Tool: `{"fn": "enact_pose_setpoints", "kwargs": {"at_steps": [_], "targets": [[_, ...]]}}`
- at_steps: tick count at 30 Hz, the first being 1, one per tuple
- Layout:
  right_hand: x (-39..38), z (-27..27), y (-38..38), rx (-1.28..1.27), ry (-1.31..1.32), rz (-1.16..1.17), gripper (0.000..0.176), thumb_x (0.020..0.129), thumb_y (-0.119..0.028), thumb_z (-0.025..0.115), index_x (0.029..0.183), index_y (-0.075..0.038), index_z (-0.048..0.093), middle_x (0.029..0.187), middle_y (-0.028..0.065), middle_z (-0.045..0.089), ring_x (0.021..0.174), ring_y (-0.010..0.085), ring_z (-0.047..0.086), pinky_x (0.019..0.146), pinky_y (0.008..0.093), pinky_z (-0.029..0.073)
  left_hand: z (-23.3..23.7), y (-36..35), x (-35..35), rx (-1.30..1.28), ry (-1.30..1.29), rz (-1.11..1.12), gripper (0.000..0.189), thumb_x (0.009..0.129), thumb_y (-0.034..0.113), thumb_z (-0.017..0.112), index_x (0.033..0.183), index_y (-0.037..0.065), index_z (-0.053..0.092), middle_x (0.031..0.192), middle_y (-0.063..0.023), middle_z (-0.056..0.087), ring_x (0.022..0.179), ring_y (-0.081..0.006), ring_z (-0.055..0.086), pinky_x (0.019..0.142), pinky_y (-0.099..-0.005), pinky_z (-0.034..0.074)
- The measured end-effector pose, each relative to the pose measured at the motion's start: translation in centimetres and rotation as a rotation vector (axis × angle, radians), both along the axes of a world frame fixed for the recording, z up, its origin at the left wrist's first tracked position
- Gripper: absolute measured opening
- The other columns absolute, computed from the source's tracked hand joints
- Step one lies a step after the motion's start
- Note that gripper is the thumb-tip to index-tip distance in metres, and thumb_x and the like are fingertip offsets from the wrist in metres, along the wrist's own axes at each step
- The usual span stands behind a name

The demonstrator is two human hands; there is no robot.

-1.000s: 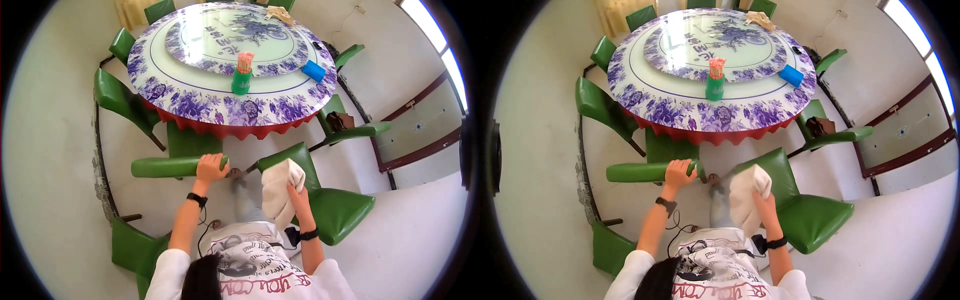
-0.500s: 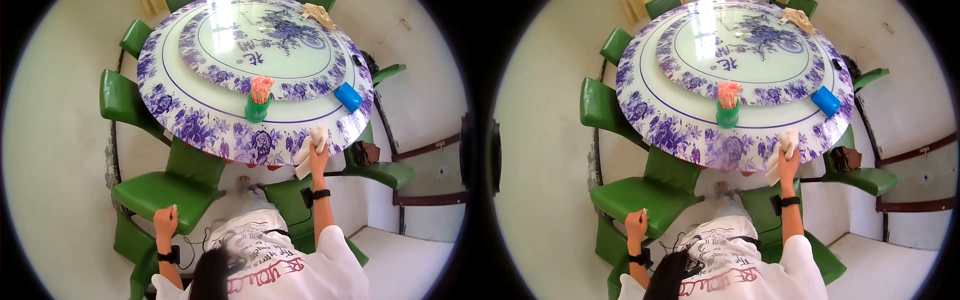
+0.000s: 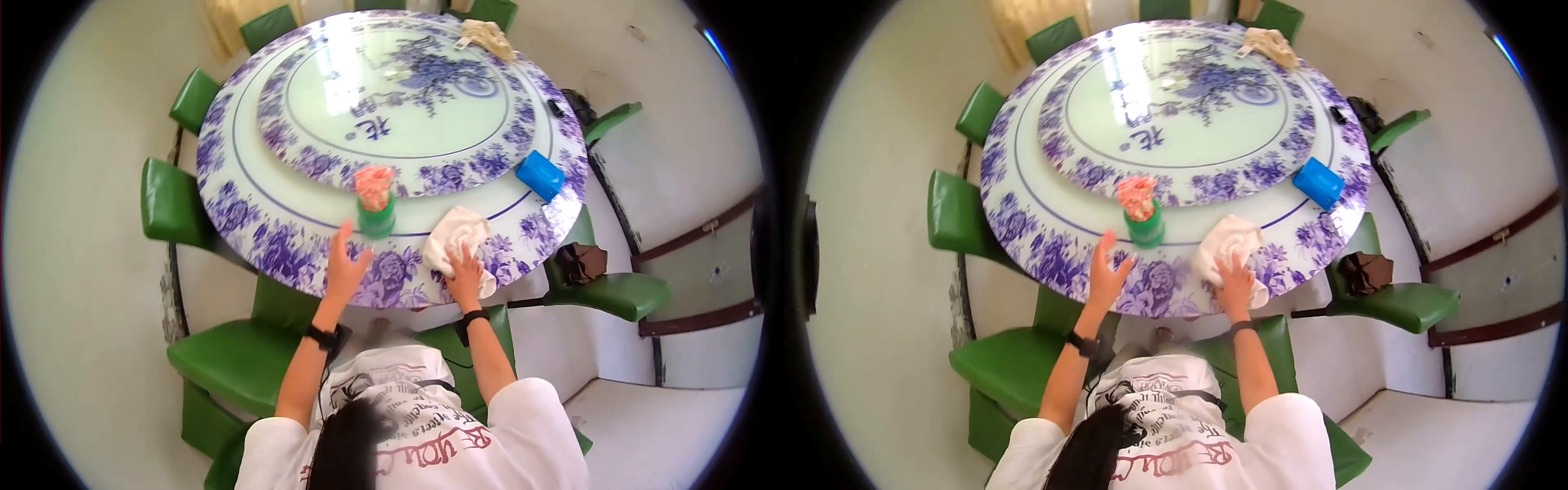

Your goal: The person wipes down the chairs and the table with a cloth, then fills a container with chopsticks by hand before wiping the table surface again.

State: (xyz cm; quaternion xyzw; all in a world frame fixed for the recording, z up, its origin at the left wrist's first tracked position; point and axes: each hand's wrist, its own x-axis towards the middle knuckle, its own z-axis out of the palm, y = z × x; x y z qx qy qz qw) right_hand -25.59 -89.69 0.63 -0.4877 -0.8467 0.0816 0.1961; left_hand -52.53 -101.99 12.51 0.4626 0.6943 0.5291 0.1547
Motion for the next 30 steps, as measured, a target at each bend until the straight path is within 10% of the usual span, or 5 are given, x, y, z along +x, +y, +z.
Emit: {"fn": "enact_pose_setpoints", "kwargs": {"at_steps": [4,10,21,27,30], "targets": [[1.8,-0.1,-1.3,-0.057,0.029,0.066,0.076,0.062,-0.010,0.073,0.132,-0.028,0.050,0.148,0.0079,0.029,0.119,0.0388,0.040,0.102,0.0494,0.028,-2.2,7.6,-1.9,0.002,0.096,0.021,0.094,0.073,0.027,0.078,0.143,0.000,0.020,0.137,-0.0252,0.032,0.128,-0.0379,0.033,0.102,-0.0445,0.034],[1.8,0.3,-2.9,-0.048,0.013,0.009,0.075,0.062,-0.011,0.073,0.132,-0.028,0.050,0.147,0.0089,0.029,0.120,0.0381,0.036,0.104,0.0470,0.025,-3.5,14.0,-2.7,0.277,-0.371,-0.087,0.072,0.068,0.016,0.082,0.124,0.002,0.040,0.118,-0.0111,0.057,0.106,-0.0196,0.058,0.090,-0.0321,0.047],[1.1,-0.2,-2.6,-0.016,-0.102,-0.006,0.075,0.064,-0.020,0.074,0.133,-0.030,0.048,0.147,0.0089,0.028,0.120,0.0361,0.035,0.103,0.0470,0.023,2.0,7.2,-1.7,-0.067,-0.046,-0.213,0.046,0.070,0.025,0.081,0.106,0.005,0.061,0.102,-0.0064,0.067,0.091,-0.0161,0.064,0.082,-0.0300,0.050],[0.7,2.2,-0.5,-0.087,0.041,-0.005,0.060,0.062,-0.007,0.073,0.119,-0.022,0.061,0.129,0.0113,0.051,0.110,0.0348,0.049,0.097,0.0464,0.035,2.5,3.5,-1.8,-0.199,-0.141,-0.367,0.039,0.069,0.025,0.081,0.099,0.006,0.064,0.097,-0.0045,0.069,0.089,-0.0147,0.065,0.081,-0.0295,0.051],[-1.1,2.1,3.4,-0.291,0.543,0.032,0.045,0.068,-0.007,0.073,0.111,-0.012,0.063,0.110,0.0130,0.061,0.099,0.0323,0.057,0.088,0.0412,0.044,2.4,4.3,-1.8,-0.074,-0.206,-0.473,0.068,0.071,0.024,0.080,0.128,0.006,0.046,0.110,-0.0064,0.063,0.100,-0.0168,0.061,0.088,-0.0317,0.049]]}}
